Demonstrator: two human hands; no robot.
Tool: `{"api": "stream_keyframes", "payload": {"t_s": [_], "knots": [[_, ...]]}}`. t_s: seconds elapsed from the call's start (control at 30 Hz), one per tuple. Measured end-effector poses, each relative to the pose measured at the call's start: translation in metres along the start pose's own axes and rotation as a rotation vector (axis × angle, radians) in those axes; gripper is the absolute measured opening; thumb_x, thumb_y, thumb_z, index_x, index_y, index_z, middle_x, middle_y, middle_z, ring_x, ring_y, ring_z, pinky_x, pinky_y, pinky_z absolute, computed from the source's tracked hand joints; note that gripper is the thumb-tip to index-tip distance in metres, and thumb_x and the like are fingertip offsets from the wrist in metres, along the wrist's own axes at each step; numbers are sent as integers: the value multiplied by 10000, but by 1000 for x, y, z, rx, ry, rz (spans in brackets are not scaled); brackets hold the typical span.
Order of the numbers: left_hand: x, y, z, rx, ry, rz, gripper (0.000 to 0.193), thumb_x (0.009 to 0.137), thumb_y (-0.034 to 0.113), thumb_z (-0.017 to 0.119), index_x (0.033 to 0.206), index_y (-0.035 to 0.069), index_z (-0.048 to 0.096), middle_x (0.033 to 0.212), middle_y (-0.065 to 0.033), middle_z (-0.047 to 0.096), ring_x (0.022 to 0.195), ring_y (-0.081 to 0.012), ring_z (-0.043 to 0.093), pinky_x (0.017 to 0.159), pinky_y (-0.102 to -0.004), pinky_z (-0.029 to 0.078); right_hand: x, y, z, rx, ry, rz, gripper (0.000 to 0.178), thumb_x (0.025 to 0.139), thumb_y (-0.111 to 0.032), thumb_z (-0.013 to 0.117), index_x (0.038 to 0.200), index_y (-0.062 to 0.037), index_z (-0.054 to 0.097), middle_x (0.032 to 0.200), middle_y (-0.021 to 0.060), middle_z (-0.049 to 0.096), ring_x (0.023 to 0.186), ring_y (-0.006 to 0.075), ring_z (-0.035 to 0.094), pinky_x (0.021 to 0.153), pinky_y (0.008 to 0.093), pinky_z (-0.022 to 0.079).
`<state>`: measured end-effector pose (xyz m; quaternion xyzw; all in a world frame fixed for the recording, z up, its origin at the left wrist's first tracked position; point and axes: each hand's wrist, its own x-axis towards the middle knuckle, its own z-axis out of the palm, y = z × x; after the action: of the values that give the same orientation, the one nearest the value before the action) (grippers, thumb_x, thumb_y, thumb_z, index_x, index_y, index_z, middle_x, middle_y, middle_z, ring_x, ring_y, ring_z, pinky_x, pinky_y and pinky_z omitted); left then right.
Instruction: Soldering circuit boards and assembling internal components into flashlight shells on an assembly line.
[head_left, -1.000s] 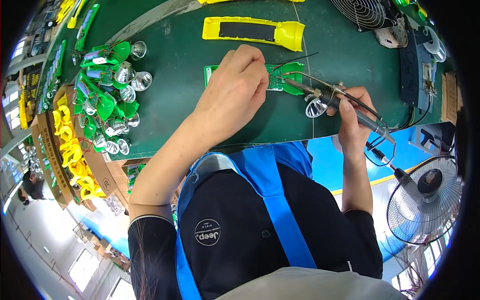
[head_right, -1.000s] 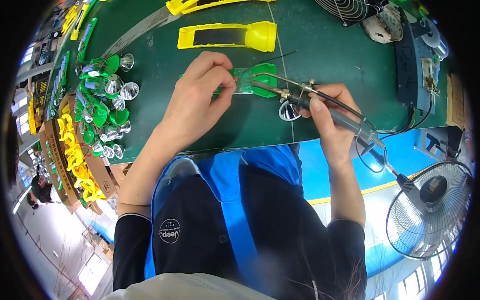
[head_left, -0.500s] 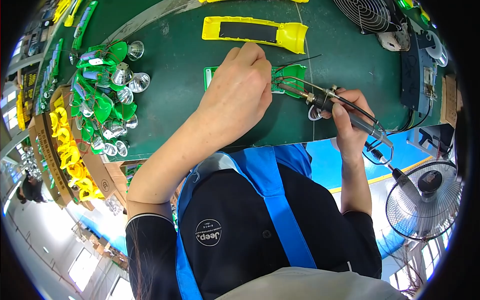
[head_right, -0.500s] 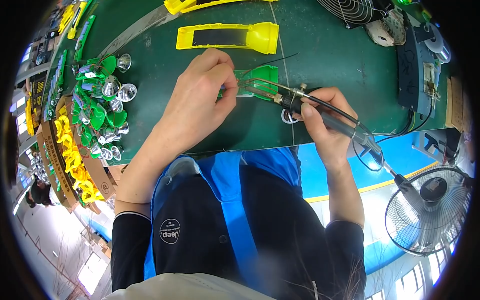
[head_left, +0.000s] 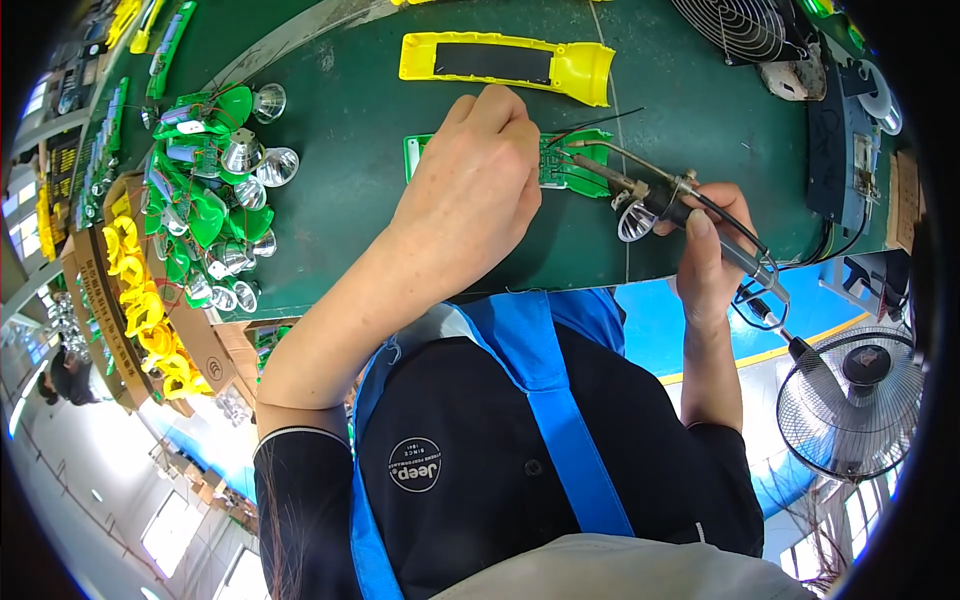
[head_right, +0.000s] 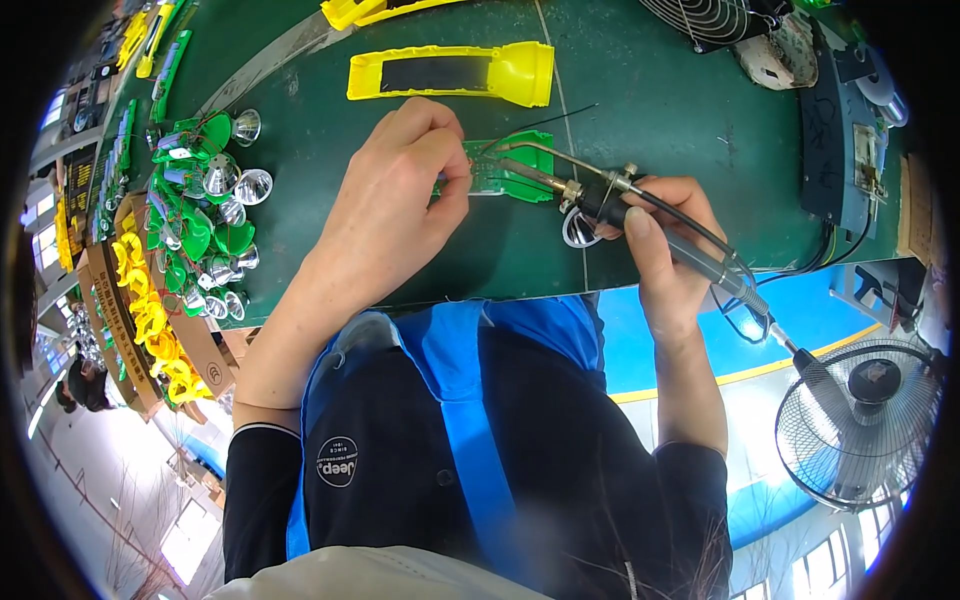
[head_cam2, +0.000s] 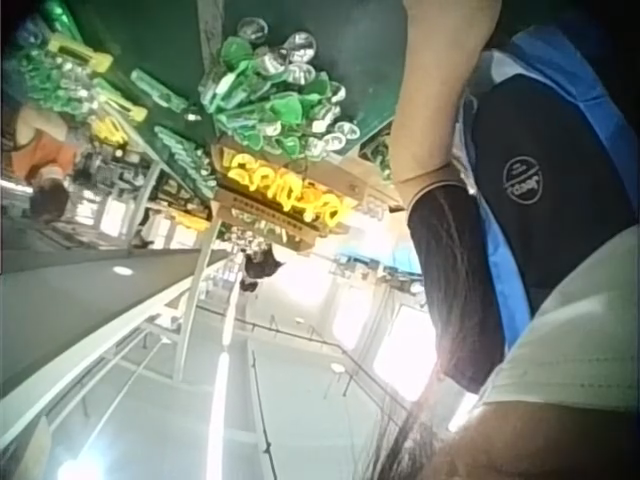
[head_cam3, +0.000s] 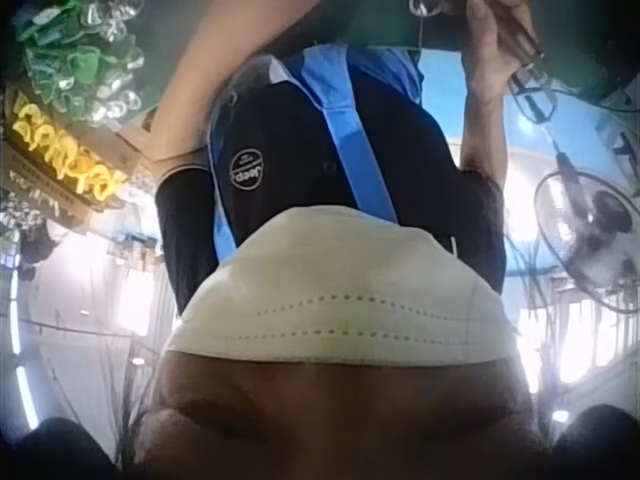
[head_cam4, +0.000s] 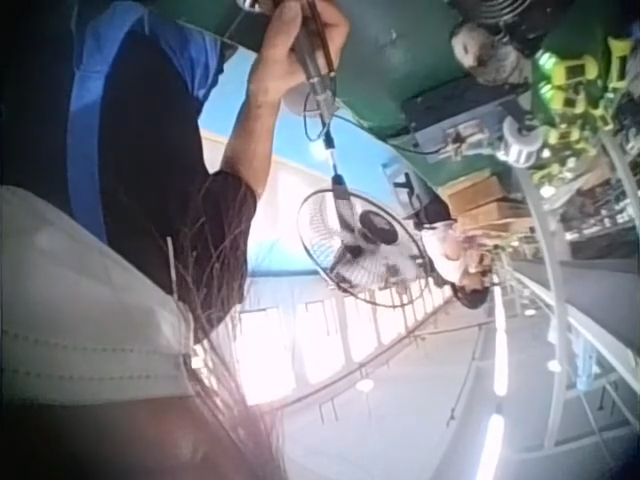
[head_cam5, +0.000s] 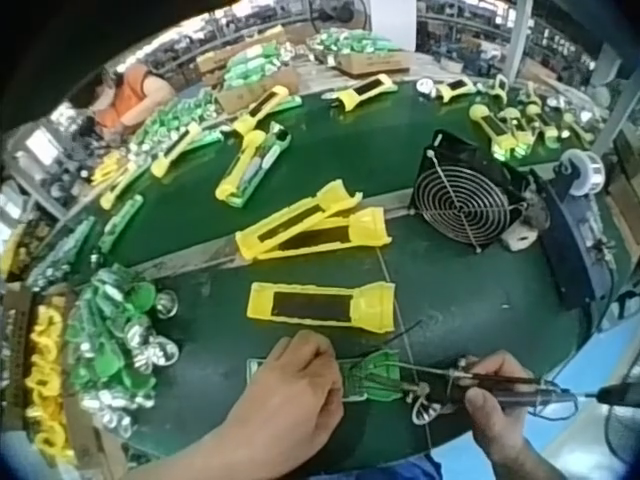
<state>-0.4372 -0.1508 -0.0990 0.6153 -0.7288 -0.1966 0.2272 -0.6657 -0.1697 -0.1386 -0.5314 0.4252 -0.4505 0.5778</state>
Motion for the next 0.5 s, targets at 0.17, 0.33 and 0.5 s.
{"api": "stream_keyframes", "payload": {"t_s": [0.17, 0.33, 0.5], "knots": [[0, 1, -1, -6, -17, -16, 125, 669, -60, 606, 724, -15, 502, 877, -107, 518, 833, -300, 539, 710, -366, 459, 1, -1, -1, 46, 6, -22, 245, 851, -185, 579, 938, 28, 497, 761, 126, 581, 674, 166, 563, 658, 286, 459], [-1, 2, -2, 9, -9, -21, 118, 671, -59, 602, 720, -20, 502, 879, -114, 518, 835, -304, 540, 713, -367, 460, 6, -6, -1, -32, 7, -79, 285, 848, -204, 596, 961, 31, 482, 787, 128, 578, 698, 166, 555, 688, 292, 450], [-2, 0, 0, 43, -4, 4, 104, 678, -53, 595, 718, -21, 504, 895, -122, 519, 835, -314, 537, 716, -377, 458, 20, -13, 9, -81, -60, -156, 333, 845, -218, 605, 1027, 15, 452, 813, 138, 579, 728, 164, 556, 709, 293, 447]]}}
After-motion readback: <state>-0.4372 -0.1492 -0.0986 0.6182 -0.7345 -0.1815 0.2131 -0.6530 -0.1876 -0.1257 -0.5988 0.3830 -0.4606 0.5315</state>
